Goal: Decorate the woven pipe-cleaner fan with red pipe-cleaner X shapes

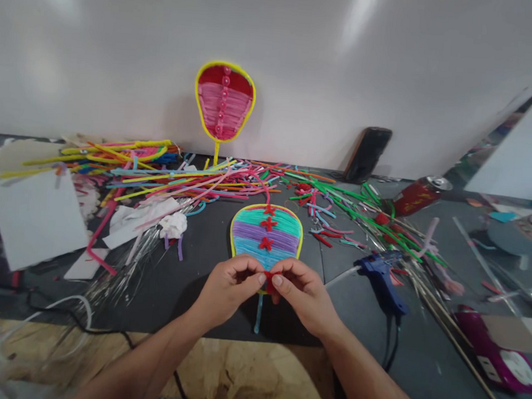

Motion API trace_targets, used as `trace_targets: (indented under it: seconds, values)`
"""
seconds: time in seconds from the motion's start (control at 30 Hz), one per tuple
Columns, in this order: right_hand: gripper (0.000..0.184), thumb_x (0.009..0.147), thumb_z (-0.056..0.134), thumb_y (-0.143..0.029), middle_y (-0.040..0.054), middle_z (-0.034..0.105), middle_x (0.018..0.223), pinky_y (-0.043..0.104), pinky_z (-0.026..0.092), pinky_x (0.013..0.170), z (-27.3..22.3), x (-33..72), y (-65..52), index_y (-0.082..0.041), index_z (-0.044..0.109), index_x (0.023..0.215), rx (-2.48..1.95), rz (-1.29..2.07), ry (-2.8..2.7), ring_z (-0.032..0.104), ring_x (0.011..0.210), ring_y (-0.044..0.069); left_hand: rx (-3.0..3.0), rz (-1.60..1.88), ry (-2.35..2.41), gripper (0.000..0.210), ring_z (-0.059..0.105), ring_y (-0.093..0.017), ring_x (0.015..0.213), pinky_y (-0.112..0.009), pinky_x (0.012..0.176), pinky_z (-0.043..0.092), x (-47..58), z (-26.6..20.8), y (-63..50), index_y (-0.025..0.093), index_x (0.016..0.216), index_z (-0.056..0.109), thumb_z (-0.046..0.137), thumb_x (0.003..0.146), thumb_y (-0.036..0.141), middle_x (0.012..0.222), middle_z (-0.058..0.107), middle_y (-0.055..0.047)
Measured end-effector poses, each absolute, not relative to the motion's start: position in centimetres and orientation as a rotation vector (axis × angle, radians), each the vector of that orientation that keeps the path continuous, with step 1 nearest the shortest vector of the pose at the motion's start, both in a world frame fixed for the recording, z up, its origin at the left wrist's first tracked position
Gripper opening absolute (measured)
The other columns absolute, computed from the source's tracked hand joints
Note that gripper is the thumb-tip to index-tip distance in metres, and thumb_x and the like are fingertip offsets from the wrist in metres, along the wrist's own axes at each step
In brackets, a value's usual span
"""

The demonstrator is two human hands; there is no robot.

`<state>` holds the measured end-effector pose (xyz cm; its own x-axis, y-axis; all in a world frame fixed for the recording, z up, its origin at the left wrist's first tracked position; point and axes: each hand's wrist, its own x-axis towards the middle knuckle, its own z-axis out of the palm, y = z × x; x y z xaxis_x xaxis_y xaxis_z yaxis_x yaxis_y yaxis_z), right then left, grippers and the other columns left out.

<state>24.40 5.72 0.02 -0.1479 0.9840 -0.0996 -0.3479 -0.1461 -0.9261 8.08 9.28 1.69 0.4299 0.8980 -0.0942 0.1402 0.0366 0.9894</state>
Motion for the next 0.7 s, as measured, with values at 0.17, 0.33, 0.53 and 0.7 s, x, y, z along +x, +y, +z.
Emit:
trace_targets:
  seconds: [0.17,0.33,0.53,0.7]
  values:
    - [0.022,0.077,0.069,-0.037,-0.0026,0.057,0.061,0.023,0.042,0.054,0.07,24.55,5.73,-0.017,0.061,0.077,-0.964,1.567,-0.993,0.05,0.053,0.008,1.397,0.726,0.958,0.014,0.051,-0.013,0.064,-0.026,0.065,0.041,8.15,2.19,9.32,0.015,0.067,0.06,0.06,0.075,0.027,0.066,0.056,0.0]
    - [0.023,0.077,0.069,-0.038,-0.0023,0.057,0.063,0.023,0.042,0.054,-0.31,24.66,5.73,-0.017,0.062,0.081,-0.937,1.602,-0.977,0.051,0.053,0.009,1.376,0.708,0.936,0.015,0.051,-0.013,0.065,-0.025,0.066,0.041,8.11,2.37,9.35,0.015,0.065,0.059,0.061,0.074,0.026,0.066,0.055,0.0]
    - [0.029,0.08,0.064,-0.043,-0.0002,0.058,0.071,0.024,0.043,0.056,-0.58,24.71,5.77,-0.016,0.063,0.091,-0.866,1.664,-0.944,0.052,0.056,0.009,1.247,0.787,1.014,0.014,0.05,-0.011,0.064,-0.023,0.064,0.042,8.12,2.0,9.22,0.015,0.073,0.06,0.058,0.079,0.028,0.067,0.057,0.001]
    - [0.024,0.079,0.067,-0.037,-0.0018,0.056,0.067,0.021,0.041,0.055,-0.41,24.42,5.71,-0.015,0.059,0.075,-0.894,1.705,-0.93,0.051,0.054,0.007,1.411,0.797,1.051,0.012,0.05,-0.011,0.062,-0.022,0.061,0.041,8.2,2.04,9.15,0.016,0.071,0.06,0.058,0.077,0.025,0.066,0.056,0.001]
